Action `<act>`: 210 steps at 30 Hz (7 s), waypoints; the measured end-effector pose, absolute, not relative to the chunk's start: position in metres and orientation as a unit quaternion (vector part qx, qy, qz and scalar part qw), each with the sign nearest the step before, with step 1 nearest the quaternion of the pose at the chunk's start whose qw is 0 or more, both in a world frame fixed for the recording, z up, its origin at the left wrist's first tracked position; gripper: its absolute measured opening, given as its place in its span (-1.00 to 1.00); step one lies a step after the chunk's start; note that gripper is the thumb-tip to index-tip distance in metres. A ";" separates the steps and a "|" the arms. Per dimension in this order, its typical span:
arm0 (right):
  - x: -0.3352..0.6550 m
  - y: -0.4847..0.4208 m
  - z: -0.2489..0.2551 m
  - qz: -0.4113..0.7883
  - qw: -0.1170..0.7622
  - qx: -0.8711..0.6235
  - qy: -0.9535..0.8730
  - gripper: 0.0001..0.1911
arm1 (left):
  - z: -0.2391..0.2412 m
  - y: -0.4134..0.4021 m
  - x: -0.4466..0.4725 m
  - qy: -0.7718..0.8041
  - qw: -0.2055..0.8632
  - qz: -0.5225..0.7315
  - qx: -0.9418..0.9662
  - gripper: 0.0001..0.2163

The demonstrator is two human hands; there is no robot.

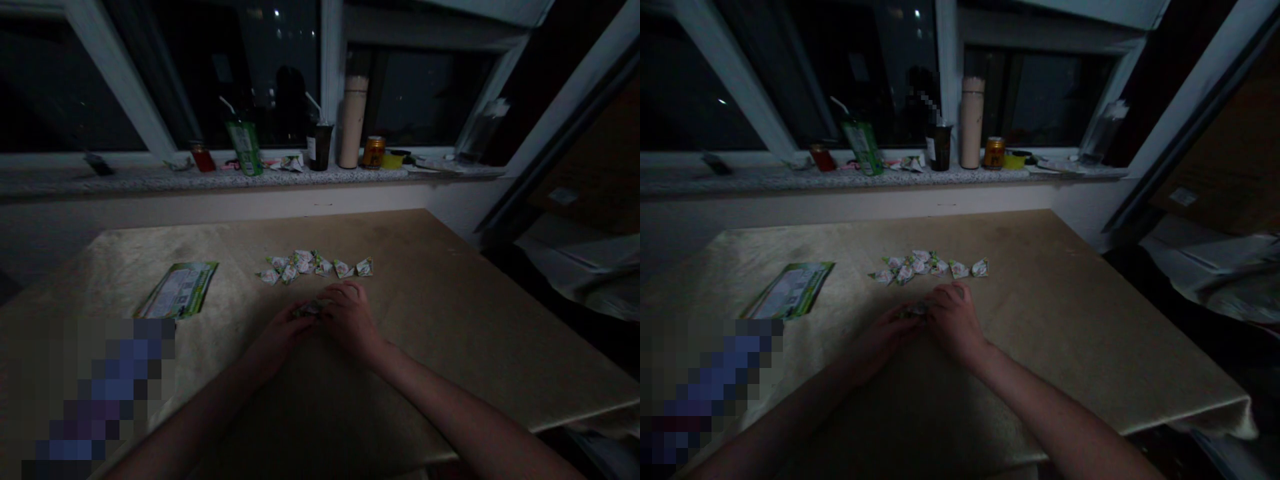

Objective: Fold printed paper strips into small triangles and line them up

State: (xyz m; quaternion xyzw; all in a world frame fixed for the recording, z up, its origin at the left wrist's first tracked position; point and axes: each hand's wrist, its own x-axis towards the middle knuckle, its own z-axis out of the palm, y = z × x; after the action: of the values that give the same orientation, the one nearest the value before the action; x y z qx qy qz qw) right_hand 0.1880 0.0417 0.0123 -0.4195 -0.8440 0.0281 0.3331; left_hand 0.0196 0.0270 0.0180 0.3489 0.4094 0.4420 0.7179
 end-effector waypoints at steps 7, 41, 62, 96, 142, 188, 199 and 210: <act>0.189 0.040 0.015 0.045 0.345 -0.429 -0.833 -0.87 | 0.017 0.027 0.018 0.390 0.729 0.449 0.339 -0.84; 0.191 0.052 0.006 0.654 0.479 -0.422 -0.406 -0.68 | 0.029 0.043 -0.003 0.425 0.709 0.329 0.457 -0.72; 0.193 0.053 0.001 0.666 0.488 -0.408 -0.391 -0.70 | 0.022 0.051 -0.010 0.418 0.721 0.345 0.432 -0.75; 0.195 0.050 0.007 0.729 0.453 -0.374 -0.352 -0.73 | 0.021 0.056 -0.018 0.405 0.748 0.330 0.410 -0.74; 0.187 0.048 0.005 0.683 0.486 -0.406 -0.363 -0.71 | 0.020 0.044 -0.009 0.394 0.048 0.292 0.870 -0.89; 0.198 0.057 0.006 0.666 0.493 -0.425 -0.365 -0.70 | 0.019 0.049 -0.001 0.537 0.464 0.354 0.609 -0.70; 0.199 0.062 0.011 0.635 0.521 -0.441 -0.362 -0.66 | 0.015 0.052 0.001 0.513 0.504 0.358 0.596 -0.65; 0.209 0.082 0.018 0.607 0.545 -0.447 -0.368 -0.65 | 0.006 0.054 -0.002 0.512 0.516 0.370 0.579 -0.65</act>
State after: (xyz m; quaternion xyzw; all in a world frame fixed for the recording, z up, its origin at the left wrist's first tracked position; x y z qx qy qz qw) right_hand 0.2089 0.0818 0.0176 -0.4470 -0.3677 0.6070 0.5446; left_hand -0.0019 0.0539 0.0065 0.5790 0.5116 0.3696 0.5162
